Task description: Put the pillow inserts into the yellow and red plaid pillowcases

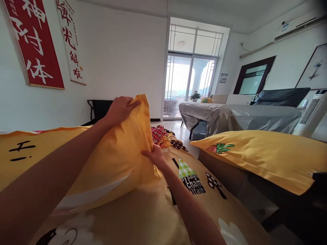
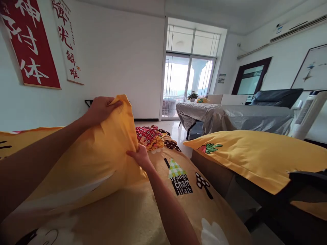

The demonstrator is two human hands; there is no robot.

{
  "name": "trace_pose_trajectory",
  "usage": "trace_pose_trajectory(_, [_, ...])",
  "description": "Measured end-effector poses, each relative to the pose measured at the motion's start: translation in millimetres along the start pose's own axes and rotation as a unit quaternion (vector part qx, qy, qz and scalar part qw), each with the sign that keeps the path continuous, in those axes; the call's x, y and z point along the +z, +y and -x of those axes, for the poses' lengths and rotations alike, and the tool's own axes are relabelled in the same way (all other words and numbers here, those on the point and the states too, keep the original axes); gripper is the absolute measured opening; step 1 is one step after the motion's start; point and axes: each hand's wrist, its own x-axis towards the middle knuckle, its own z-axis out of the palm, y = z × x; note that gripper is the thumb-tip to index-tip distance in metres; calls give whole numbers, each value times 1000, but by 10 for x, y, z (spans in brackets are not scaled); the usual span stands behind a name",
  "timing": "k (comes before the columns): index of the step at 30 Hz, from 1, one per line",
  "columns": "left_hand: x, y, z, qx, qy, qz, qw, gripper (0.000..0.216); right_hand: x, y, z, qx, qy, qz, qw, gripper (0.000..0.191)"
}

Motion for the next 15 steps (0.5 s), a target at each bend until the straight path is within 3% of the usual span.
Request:
trace_pose_trajectory(2, [149, 13, 87, 24, -69, 72, 995, 47, -193, 208, 69, 28, -57, -71, 995, 35])
trace_pose_trajectory(4, [269, 96, 92, 40, -101, 104, 989, 49, -306, 226, 114, 26, -86, -100, 991, 37])
trace_pose_trajectory(8, [417, 334, -42, 61, -109, 130, 984, 50, -263, -99, 110, -35, -19, -157, 987, 35])
trace_pose_trajectory(10, [448, 409, -74, 76, -105, 121, 984, 51, -178, -234, 100, -69, 39, -106, 991, 28])
trace_pose_trajectory(12, [459, 431, -51, 86, -108, 109, 984, 52, -126, -269, 105, -95, 105, 13, 990, 13])
trace_pose_trajectory(15, [458, 393, 26, 79, -121, 113, 983, 53, -192, -175, 135, -117, 172, 164, 964, 27])
